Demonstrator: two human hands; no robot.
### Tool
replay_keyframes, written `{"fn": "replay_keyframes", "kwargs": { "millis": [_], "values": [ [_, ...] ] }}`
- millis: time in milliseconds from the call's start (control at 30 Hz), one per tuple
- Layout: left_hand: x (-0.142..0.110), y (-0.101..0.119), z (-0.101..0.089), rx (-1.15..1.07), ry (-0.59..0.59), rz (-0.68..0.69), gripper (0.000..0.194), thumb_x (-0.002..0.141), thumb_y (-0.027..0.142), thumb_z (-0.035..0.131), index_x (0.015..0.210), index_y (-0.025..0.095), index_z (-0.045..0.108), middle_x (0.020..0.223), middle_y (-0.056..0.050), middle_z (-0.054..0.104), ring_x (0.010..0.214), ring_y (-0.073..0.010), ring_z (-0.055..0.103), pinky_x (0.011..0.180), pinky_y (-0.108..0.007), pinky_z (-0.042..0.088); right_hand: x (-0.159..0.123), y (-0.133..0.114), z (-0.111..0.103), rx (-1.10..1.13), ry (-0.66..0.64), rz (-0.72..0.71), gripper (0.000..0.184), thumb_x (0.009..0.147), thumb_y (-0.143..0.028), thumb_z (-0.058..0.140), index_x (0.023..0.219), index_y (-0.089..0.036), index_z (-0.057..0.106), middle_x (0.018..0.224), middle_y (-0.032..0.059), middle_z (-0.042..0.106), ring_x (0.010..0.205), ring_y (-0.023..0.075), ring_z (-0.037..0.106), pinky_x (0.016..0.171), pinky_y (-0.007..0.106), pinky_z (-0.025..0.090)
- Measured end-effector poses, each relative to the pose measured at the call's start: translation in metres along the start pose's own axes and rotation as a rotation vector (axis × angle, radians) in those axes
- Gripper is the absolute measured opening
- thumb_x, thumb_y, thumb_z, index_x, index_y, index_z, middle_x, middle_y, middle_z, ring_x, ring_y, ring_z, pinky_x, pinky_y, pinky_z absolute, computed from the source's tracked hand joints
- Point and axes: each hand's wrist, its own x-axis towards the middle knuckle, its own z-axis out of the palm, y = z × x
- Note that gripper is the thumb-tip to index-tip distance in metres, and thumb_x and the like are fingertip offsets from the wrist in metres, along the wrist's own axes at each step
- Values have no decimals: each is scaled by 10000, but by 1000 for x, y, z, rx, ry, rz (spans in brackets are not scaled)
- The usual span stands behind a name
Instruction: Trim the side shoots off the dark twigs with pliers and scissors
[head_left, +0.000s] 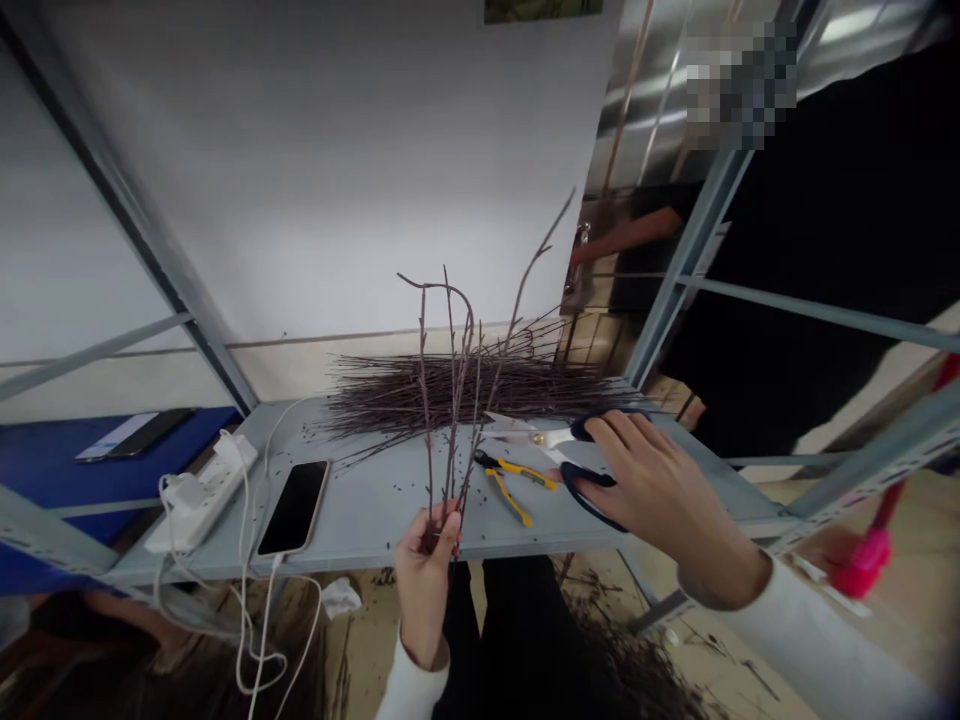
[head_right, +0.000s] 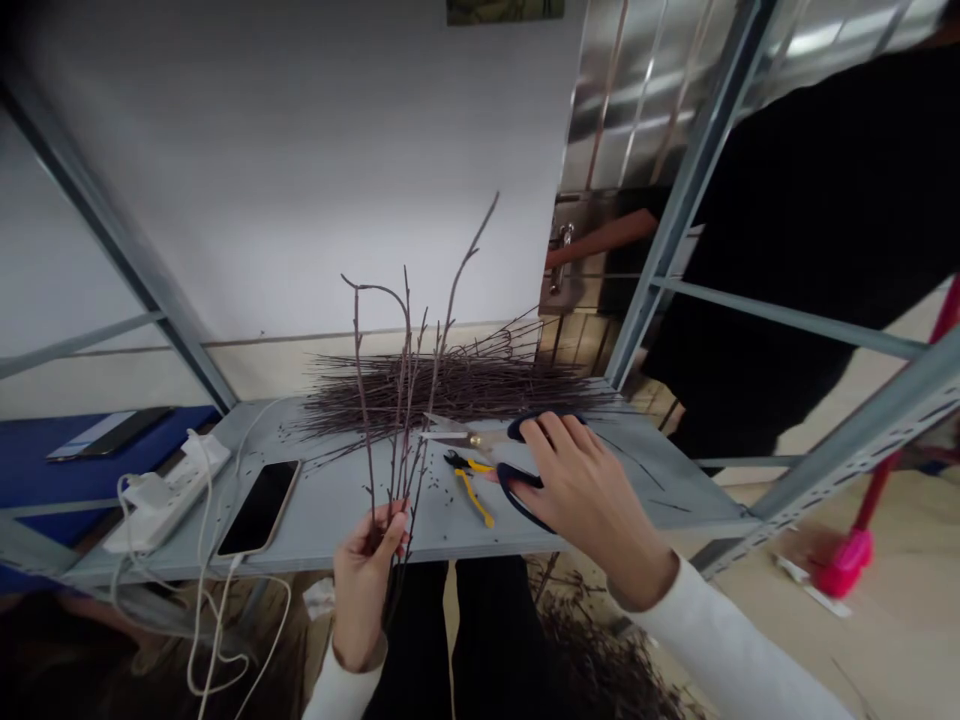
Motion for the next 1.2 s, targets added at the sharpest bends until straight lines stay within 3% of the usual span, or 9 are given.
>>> {"fn": "replay_keyframes", "kwargs": {
  "millis": [167,400,600,800,1000,1200],
  "values": [
    [-5,5,1,43,15,57,327,616,457,787,726,152,739,643,-18,619,624,-134,531,579,-219,446,4,-1,2,-58,-8,-24,202,890,-338,486,938,-157,562,852,129,594,801,281,547,696,378,425],
    [-8,5,0,77,47,100,359,643,478,763,812,161,750,691,-24,646,576,-129,512,572,-235,445,7,4,2,-18,-22,-24,128,846,-282,569,930,-184,571,806,97,614,774,272,569,693,367,416],
    [-7,0,0,79,34,93,354,664,463,755,852,164,748,719,-26,652,598,-126,525,584,-228,454,-1,7,10,37,22,1,104,860,-293,551,876,-200,594,728,68,647,667,225,608,602,314,402],
    [-5,1,0,-15,33,59,341,636,443,781,800,146,740,667,-13,626,556,-100,496,515,-197,432,-11,10,22,80,77,128,196,852,-388,549,820,-209,623,583,33,630,525,191,601,456,269,270],
    [-3,11,1,-121,29,-29,360,618,404,801,850,140,725,636,7,608,513,-80,487,469,-183,424,-13,13,27,135,63,290,342,832,-538,517,710,-221,552,466,-4,551,416,169,535,427,250,264],
    [8,12,1,-171,2,-48,360,602,378,810,860,142,725,683,-10,651,507,-75,504,459,-184,422,-21,-10,45,629,-101,548,396,774,-568,566,594,-228,473,472,-24,556,401,126,474,421,231,337]
  ]
}}
